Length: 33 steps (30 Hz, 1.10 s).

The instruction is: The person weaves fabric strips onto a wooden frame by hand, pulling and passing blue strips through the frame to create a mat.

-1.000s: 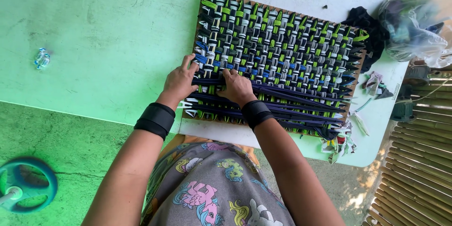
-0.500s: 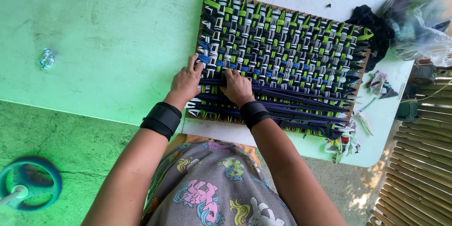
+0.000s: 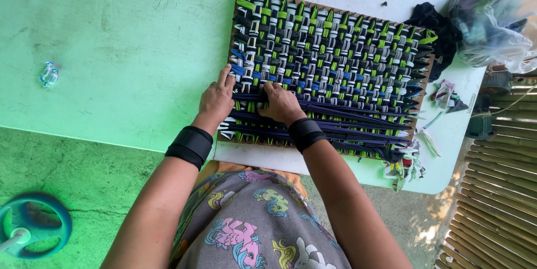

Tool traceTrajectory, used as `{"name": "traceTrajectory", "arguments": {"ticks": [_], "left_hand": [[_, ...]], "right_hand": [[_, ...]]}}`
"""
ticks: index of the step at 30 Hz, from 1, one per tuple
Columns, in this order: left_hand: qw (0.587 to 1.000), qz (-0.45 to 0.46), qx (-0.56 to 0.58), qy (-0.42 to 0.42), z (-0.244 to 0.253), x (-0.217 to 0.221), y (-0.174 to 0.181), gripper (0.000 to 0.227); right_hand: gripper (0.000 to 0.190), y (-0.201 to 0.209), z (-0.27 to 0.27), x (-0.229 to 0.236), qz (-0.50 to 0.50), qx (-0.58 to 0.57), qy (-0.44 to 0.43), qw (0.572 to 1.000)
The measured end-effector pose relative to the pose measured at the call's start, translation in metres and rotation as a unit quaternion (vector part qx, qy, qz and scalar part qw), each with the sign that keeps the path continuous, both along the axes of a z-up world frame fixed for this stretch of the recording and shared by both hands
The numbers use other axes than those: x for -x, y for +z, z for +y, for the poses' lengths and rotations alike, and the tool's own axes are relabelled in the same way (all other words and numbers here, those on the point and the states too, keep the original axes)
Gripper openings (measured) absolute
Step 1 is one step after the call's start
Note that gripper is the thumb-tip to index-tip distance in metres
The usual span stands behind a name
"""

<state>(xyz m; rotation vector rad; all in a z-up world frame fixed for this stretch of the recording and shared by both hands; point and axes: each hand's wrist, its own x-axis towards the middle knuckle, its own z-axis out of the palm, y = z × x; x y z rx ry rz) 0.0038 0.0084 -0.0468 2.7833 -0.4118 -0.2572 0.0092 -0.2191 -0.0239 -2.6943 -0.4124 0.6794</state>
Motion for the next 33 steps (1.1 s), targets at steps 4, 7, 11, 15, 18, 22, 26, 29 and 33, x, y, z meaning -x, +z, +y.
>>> {"name": "traceTrajectory", "arguments": {"ticks": [4,7,11,15,18,22,26,29,33], "left_hand": [[0.999,0.034,-0.004,0.013,-0.007,0.003,0.008,0.055],[0.998,0.003,-0.063,0.004,-0.017,-0.003,0.011,0.066],[0.985,-0.119,-0.12,-0.04,-0.026,-0.01,0.033,0.055],[0.996,0.009,-0.069,-0.05,-0.026,-0.021,0.026,0.07],[0.997,0.033,-0.05,-0.044,-0.02,-0.02,0.016,0.059],[0.997,0.024,-0.056,-0.037,-0.023,-0.019,-0.012,0.057],[0.997,0.043,-0.051,-0.03,-0.024,-0.022,0.016,0.066],[0.988,0.15,-0.045,-0.009,-0.034,-0.028,0.074,0.077],[0.982,0.169,-0.078,-0.009,-0.043,-0.029,0.073,0.087]], "right_hand": [[0.076,-0.006,0.004,0.004,0.001,0.008,-0.018,1.0],[0.074,-0.014,0.006,0.001,-0.007,0.038,-0.044,0.998],[0.07,-0.03,0.003,0.008,-0.052,0.034,-0.016,0.998],[0.069,-0.015,0.006,0.006,-0.043,0.048,-0.013,0.998],[0.069,0.016,0.014,0.004,-0.015,0.098,0.001,0.995],[0.07,0.022,0.013,0.009,-0.089,0.095,0.017,0.991],[0.074,0.031,0.012,0.003,-0.154,0.099,0.005,0.983],[0.077,0.017,0.012,-0.001,-0.146,0.073,-0.007,0.987],[0.075,0.012,0.012,-0.002,-0.144,0.082,0.004,0.986]]}}
